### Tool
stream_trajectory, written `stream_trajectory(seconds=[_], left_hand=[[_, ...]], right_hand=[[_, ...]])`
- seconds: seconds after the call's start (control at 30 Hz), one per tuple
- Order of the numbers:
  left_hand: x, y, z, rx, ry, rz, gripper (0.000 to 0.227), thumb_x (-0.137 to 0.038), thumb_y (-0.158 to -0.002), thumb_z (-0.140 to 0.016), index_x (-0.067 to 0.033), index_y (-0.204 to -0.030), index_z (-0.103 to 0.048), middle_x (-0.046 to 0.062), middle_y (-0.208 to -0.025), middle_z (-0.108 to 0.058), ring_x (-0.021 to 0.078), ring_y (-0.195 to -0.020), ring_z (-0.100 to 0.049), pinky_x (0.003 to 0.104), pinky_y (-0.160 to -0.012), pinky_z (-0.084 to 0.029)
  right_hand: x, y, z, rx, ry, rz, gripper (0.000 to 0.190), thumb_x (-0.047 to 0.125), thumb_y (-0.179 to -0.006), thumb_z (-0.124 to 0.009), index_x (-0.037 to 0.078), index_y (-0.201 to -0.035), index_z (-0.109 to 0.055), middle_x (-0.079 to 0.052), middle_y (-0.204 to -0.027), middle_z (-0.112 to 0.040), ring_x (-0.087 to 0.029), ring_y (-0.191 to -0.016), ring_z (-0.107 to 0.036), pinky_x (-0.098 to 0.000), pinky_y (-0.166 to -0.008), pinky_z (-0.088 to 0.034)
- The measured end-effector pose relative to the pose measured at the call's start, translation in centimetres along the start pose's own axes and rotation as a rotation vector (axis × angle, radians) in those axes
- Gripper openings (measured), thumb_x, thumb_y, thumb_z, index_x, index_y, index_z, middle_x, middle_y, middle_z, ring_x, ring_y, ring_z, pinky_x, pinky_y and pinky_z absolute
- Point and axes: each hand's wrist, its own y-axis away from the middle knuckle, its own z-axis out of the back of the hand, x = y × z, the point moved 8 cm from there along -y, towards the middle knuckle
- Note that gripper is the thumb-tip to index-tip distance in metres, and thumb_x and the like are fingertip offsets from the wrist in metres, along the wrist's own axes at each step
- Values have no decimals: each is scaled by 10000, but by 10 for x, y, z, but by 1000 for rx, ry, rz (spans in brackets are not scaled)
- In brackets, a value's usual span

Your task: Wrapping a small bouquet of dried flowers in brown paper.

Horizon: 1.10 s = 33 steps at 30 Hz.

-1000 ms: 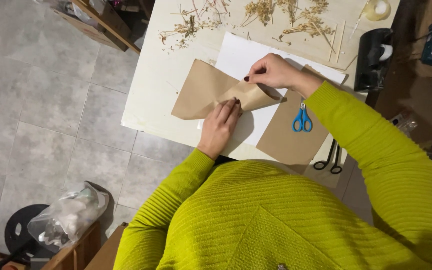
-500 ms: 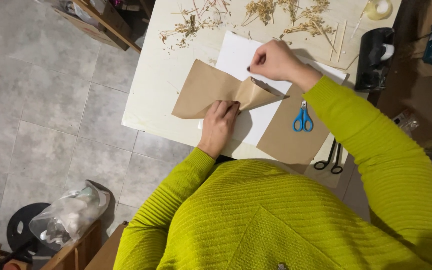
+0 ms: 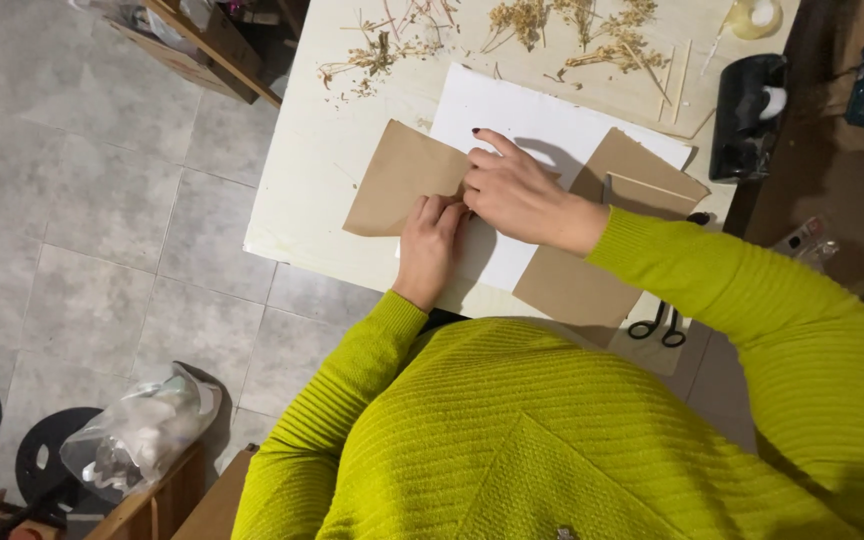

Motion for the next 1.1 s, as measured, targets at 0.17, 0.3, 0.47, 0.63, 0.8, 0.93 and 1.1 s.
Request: stream_trajectory(seconds=[0.17,0.3,0.47,0.63,0.8,0.93,1.1], left_hand=[[-5,8,24,-41,-96,-54,184,-56,-883,-707,-65,-1066,-725,48,-1010,-636,256,-951,-600,400,-831,-494],[1,14,40,-37,-147,-19,140,-93,-887,-722,-101,-1026,-729,16,-980,-653,240,-947,-596,376,-795,-457],[4,13,49,-19,-145,-7,99,-116,-893,-745,-87,-979,-705,48,-976,-631,265,-958,-573,401,-830,-436],[13,13,48,17,-134,17,131,-139,-839,-749,-83,-941,-689,67,-967,-624,288,-941,-558,422,-843,-425],[31,11,41,60,-133,36,72,-132,-897,-709,-91,-952,-692,47,-961,-624,274,-969,-565,432,-899,-418],[31,5,44,79,-200,27,71,-145,-885,-710,-97,-937,-703,50,-943,-621,274,-970,-566,449,-893,-394],[29,-10,60,157,-248,56,45,-172,-886,-736,-145,-921,-742,29,-925,-642,274,-936,-552,453,-823,-372]], right_hand=[[0,-7,4,34,32,13,124,130,-768,-651,110,-690,-745,-50,-742,-661,-249,-991,-630,-480,-1206,-330],[-1,-16,9,87,43,48,101,123,-725,-672,121,-665,-754,-52,-712,-668,-266,-988,-629,-480,-1175,-333],[-16,-32,-7,336,-6,-13,102,166,-750,-740,96,-685,-777,-88,-714,-688,-272,-996,-616,-487,-1186,-299],[-33,-41,-39,370,-145,-24,103,204,-713,-802,123,-776,-816,-121,-712,-686,-300,-1012,-609,-503,-1186,-277],[-42,-49,-42,751,-144,-60,165,314,-841,-757,178,-887,-840,-139,-783,-733,-300,-913,-675,-421,-1097,-407],[-59,-51,-62,786,-334,-183,231,316,-775,-790,160,-940,-832,-143,-841,-767,-332,-876,-669,-415,-982,-474],[-68,-50,-84,897,-463,-257,320,326,-736,-858,128,-984,-813,-127,-891,-774,-283,-833,-718,-417,-756,-555]])
